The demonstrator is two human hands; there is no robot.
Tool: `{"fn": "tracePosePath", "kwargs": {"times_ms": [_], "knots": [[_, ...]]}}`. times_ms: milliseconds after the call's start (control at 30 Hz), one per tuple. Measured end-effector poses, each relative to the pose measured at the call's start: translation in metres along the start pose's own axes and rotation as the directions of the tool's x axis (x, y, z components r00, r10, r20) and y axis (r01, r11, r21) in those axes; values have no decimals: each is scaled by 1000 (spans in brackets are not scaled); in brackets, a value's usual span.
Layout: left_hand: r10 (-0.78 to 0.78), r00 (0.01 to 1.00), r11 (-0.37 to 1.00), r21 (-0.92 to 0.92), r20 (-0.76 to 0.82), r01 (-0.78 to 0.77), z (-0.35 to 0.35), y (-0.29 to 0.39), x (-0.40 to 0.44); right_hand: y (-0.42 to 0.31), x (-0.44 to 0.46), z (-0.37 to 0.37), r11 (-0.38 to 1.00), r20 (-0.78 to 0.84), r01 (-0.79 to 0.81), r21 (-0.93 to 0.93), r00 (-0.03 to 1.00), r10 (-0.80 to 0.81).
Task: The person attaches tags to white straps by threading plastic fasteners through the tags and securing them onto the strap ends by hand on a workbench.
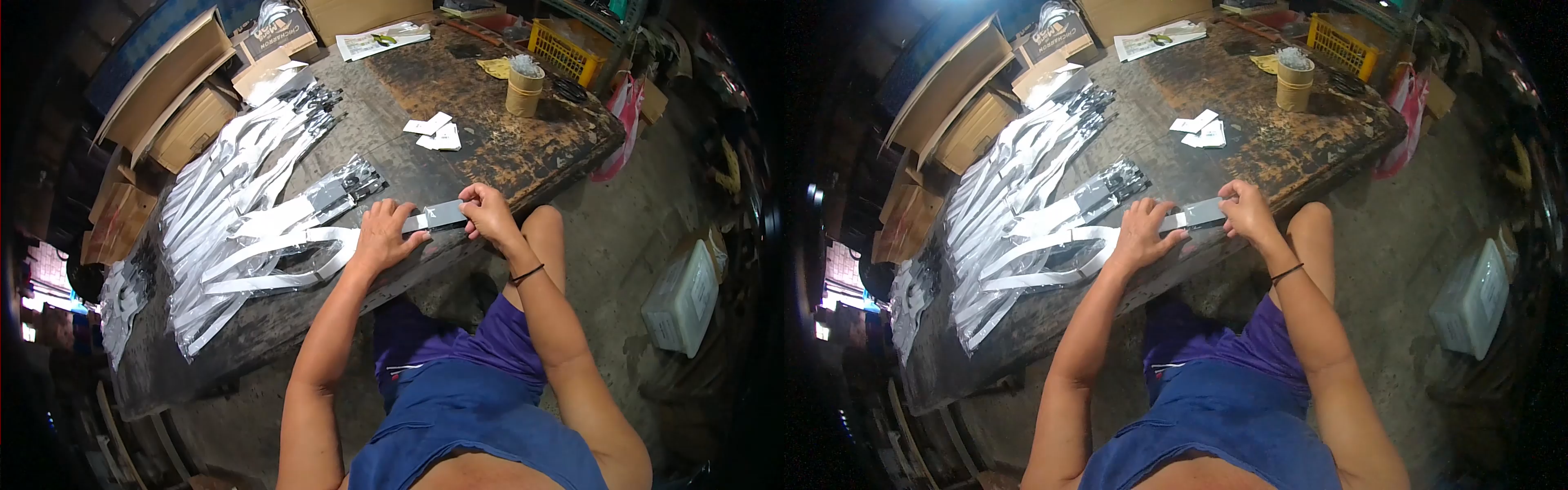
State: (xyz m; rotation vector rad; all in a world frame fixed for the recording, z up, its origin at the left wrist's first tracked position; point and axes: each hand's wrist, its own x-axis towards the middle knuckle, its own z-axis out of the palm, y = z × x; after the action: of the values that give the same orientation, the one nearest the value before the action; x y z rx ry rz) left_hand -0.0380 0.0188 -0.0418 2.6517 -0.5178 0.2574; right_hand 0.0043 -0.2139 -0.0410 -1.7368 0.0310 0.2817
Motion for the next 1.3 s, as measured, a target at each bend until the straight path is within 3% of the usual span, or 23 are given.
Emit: {"fn": "tracePosePath", "kwargs": {"times_ms": [33, 100, 133, 233, 267, 367, 400, 433, 500, 567, 633, 667, 800, 900, 967, 1100, 1167, 1300], "knots": [[25, 999, 999, 30, -31, -24, 3, 0, -1, -4, -2, 3, 1000, 2, 0, -2, 1000, 0], [53, 997, 997, 58, -63, -49, 7, -1, -3, -11, -6, 8, 969, 35, 61, -239, 998, -54], [55, 995, 997, 49, -83, -51, 7, 0, -4, -11, -4, 12, 938, 41, 166, -304, 986, -161], [49, 994, 998, 38, -98, -45, 7, 1, -4, -13, -9, 19, 920, 3, 202, -337, 977, -213], [39, 995, 999, 40, -90, -35, 7, 1, -4, -9, -7, 23, 878, -27, 261, -402, 955, -296], [69, 989, 997, 49, -133, -63, 9, 1, -4, -11, -13, 27, 856, 5, 263, -445, 957, -291], [76, 988, 997, 43, -133, -71, 9, 1, -3, -9, -16, 25, 759, 54, 394, -518, 901, -431], [69, 991, 997, 50, -116, -63, 7, 3, -2, -6, -16, 22, 759, 47, 388, -524, 902, -428], [58, 993, 997, 51, -100, -53, 6, 7, 1, 2, -13, 10, 718, 19, 520, -462, 816, -578], [115, 985, 993, 34, -127, -111, 7, 12, 7, 9, -12, -3, 732, 38, 528, -430, 821, -570], [154, 976, 988, 32, -151, -150, 14, 13, 14, 6, -10, -13, 669, 115, 523, -528, 824, -554], [169, 971, 986, 15, -170, -169, 17, 14, 17, 6, -13, -12, 722, 97, 475, -503, 861, -499], [162, 976, 987, 25, -147, -160, 23, 14, 18, 12, -15, -10, 693, 155, 481, -537, 864, -479], [146, 975, 989, 12, -167, -146, 22, 12, 18, 2, -16, -6, 754, 174, 449, -480, 891, -420], [162, 968, 986, -3, -191, -166, 23, 8, 18, -2, -18, -2, 886, 148, 302, -353, 953, -265], [219, 949, 976, 40, -227, -215, 26, 6, 18, 3, -17, 1, 903, 89, 301, -306, 954, -288], [195, 962, 981, 18, -191, -195, 23, 8, 19, -4, -19, 0, 927, 106, 227, -299, 973, -204], [160, 977, 987, 12, -137, -160, 17, 9, 23, -6, -12, -7, 804, 229, 392, -447, 919, -320]]}}
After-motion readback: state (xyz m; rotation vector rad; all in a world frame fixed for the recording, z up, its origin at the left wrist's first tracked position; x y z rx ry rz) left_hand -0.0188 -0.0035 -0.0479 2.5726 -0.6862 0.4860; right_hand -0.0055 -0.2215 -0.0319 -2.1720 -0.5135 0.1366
